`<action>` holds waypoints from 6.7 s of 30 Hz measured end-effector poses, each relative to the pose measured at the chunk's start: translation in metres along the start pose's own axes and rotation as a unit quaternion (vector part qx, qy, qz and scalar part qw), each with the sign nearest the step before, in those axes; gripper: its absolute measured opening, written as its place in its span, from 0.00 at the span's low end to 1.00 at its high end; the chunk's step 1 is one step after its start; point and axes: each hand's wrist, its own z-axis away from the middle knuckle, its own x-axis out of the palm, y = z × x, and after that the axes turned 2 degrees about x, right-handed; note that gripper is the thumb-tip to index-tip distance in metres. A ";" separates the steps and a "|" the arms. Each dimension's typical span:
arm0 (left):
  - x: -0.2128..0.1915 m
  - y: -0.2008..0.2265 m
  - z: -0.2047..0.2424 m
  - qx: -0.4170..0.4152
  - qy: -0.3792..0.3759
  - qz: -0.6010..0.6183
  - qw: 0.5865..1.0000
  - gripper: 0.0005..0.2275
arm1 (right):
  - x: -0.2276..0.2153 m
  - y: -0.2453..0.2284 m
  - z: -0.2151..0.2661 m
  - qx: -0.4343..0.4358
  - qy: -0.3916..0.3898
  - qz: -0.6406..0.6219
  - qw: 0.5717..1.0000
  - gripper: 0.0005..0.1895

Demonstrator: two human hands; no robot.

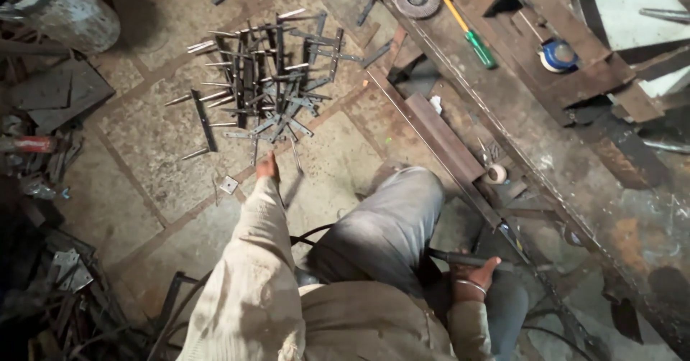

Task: Welding small metal strips together to form a frame on a workbench.

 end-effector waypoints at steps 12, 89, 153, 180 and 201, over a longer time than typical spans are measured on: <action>-0.117 0.237 -0.165 0.238 0.181 0.096 0.949 0.27 | 0.084 0.007 0.079 -0.108 0.069 0.090 0.988 0.43; 0.315 0.632 0.446 0.597 -0.121 -0.151 0.779 0.08 | 0.156 0.038 0.065 -0.074 0.138 -0.128 0.979 0.41; 0.041 0.564 0.461 0.824 -0.075 -0.497 0.263 0.08 | 0.142 0.036 0.058 -0.112 0.108 -0.236 0.959 0.24; 0.156 0.515 0.333 0.454 -0.550 0.135 0.687 0.13 | 0.133 0.020 0.077 -0.038 0.163 -0.143 0.975 0.33; 0.135 0.576 0.256 0.574 -0.475 0.044 0.666 0.13 | 0.117 0.021 0.088 -0.015 0.126 -0.087 0.988 0.31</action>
